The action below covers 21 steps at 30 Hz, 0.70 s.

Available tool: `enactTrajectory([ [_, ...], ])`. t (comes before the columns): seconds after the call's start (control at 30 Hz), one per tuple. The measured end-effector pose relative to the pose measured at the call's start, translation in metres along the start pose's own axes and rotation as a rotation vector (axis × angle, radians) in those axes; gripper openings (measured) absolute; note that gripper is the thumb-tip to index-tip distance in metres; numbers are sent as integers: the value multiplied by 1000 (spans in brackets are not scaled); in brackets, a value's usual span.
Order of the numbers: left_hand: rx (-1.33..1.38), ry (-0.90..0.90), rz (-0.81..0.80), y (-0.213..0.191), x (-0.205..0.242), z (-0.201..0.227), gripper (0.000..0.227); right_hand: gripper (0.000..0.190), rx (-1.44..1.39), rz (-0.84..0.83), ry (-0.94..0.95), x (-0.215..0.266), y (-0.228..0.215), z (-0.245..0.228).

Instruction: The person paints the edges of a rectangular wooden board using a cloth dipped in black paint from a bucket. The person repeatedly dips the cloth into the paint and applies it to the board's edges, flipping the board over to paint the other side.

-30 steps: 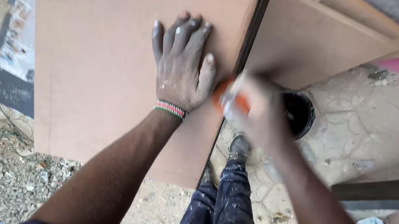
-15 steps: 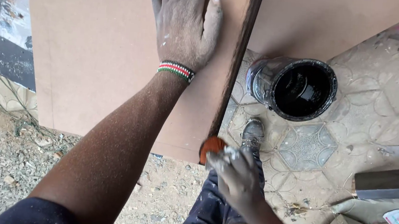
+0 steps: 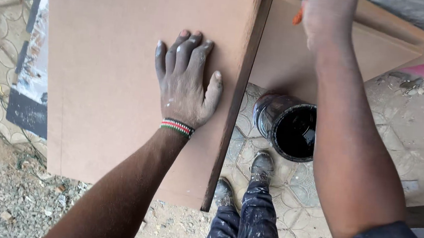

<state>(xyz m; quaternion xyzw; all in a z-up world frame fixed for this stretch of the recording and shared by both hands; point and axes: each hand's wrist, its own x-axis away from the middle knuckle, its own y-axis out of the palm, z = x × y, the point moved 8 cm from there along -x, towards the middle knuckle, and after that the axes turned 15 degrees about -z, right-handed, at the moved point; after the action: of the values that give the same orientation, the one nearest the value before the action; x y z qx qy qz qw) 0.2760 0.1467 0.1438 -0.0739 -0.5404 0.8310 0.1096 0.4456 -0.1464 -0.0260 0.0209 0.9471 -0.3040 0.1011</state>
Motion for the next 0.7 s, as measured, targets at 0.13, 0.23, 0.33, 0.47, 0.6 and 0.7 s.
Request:
enactTrajectory([
  [0.13,-68,-10,-4,-2,-7,2,62,9,-1005,-93,489,7,-3,-30],
  [0.23,-90,-34,-18,-2,-4,5,62,13,-1085,-213,530,62,21,-51],
  [0.33,-90,-62,-36,-1,-1,8,60,11,-965,-348,569,152,9,-126],
  [0.47,-134,-79,-33,-1,-8,6,60,54,-1124,-438,844,379,55,-130],
  [0.6,-150,-65,-22,-7,-11,11,55,50,-1303,-745,933,506,56,-189],
  [0.7,-158,-34,8,-6,-13,9,51,11,-1173,-1000,811,514,67,-186],
])
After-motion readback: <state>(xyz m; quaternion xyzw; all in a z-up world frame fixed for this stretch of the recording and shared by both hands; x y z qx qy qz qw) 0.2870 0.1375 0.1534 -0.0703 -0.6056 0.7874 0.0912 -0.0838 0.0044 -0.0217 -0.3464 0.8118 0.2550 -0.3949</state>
